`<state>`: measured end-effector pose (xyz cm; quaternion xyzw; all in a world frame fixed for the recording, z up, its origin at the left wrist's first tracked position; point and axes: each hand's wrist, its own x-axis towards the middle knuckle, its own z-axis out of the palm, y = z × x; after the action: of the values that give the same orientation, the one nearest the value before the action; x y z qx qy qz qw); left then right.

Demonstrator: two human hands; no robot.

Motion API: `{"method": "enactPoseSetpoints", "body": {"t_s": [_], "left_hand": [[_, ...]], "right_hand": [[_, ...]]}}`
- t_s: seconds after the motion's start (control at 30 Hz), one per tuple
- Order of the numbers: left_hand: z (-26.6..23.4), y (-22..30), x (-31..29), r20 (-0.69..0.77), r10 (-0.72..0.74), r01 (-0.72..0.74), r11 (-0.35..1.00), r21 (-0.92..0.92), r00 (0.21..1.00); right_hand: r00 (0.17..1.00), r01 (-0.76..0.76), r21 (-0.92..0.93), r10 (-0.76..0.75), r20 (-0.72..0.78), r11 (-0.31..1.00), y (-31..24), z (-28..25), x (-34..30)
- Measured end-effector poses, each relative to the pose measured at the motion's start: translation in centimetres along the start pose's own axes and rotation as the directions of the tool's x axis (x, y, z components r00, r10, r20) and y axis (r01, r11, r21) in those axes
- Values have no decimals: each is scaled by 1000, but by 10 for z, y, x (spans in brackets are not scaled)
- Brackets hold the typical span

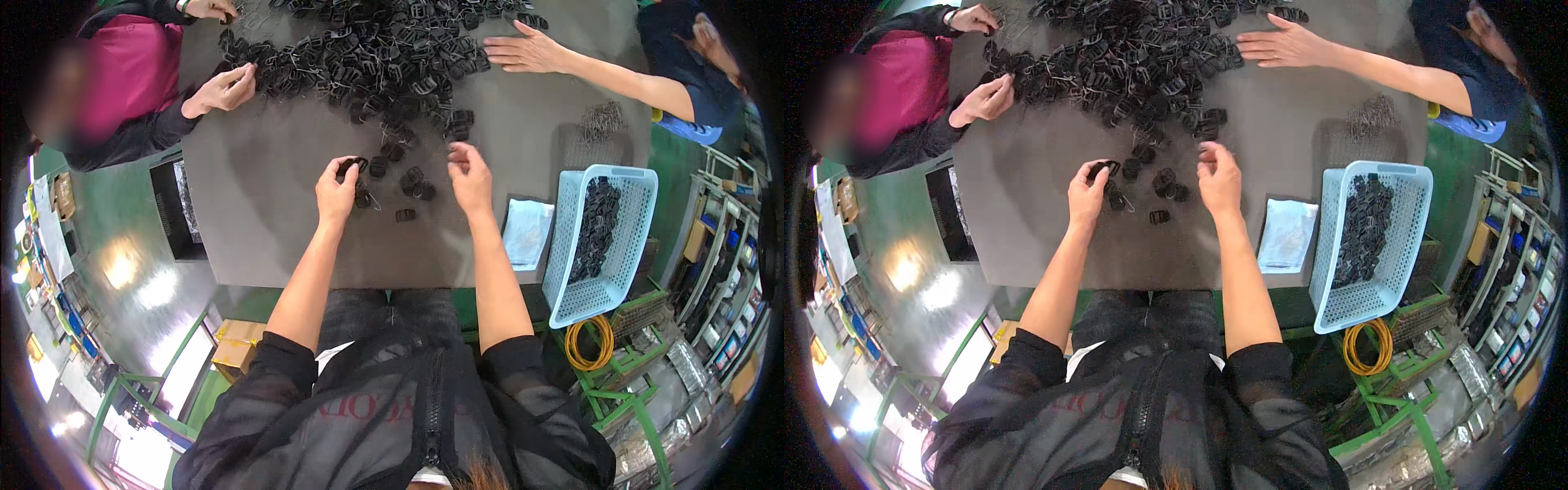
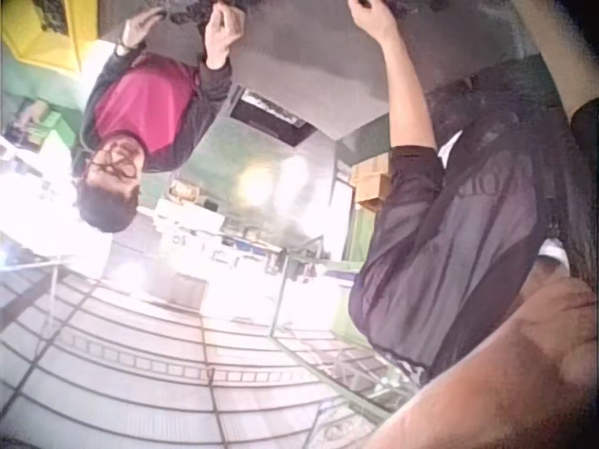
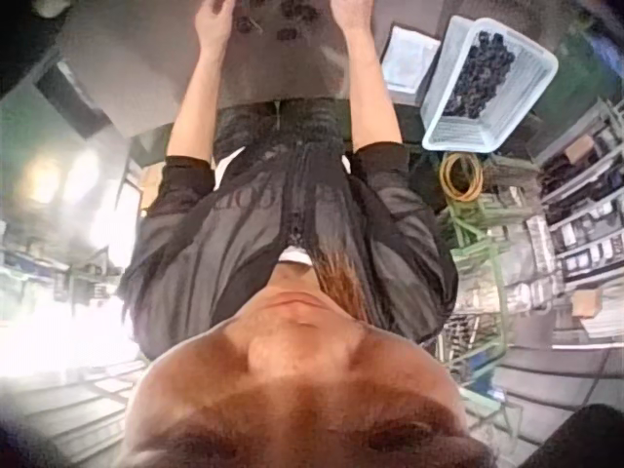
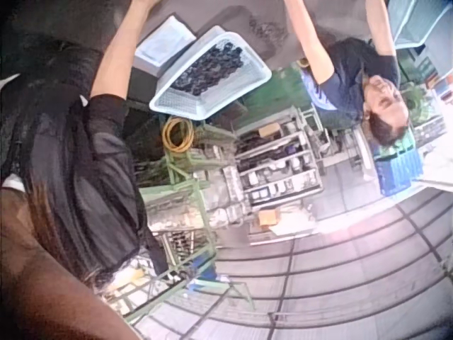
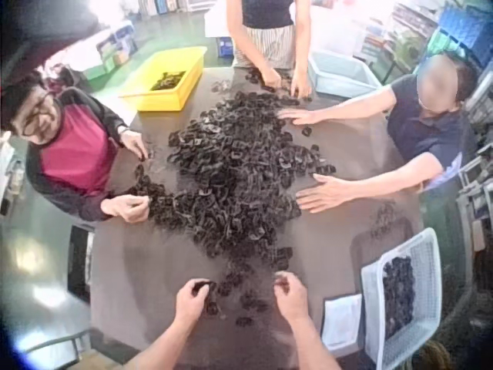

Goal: The person assembles small black plastic parts with metal wire components on a table, placing the completed items into a blue plastic basket.

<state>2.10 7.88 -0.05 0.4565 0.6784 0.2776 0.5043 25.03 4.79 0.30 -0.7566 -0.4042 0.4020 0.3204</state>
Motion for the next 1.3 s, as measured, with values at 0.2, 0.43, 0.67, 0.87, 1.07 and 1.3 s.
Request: {"method": "enactPoseSetpoints", "body": {"t_s": [0.2, 0.43, 0.67, 0.87, 1.07, 1.3], "left_hand": [[4, 8, 26, -77, 375, -291, 818, 497, 924], [22, 46, 83, -48, 413, -371, 858, 355, 910], [48, 62, 120, 31, 453, -422, 801, 424, 891], [49, 72, 144, 6, 243, -243, 970, -32, 970], [32, 94, 108, 202, 27, 80, 861, -502, 979], [-9, 73, 98, -7, 42, -43, 980, -192, 999]], "right_hand": [[962, 5, -261, -76, -263, 965, -10, 12, -3], [946, 128, -421, -238, -221, 898, -57, 24, 65], [987, 129, -296, -152, -59, 947, -62, 55, 129], [1000, -13, 378, 16, -5, 926, -97, 88, 146], [973, -142, 0, 139, -182, 990, -110, 89, 147], [969, 87, 88, -64, -238, 992, -107, 60, 144]]}}
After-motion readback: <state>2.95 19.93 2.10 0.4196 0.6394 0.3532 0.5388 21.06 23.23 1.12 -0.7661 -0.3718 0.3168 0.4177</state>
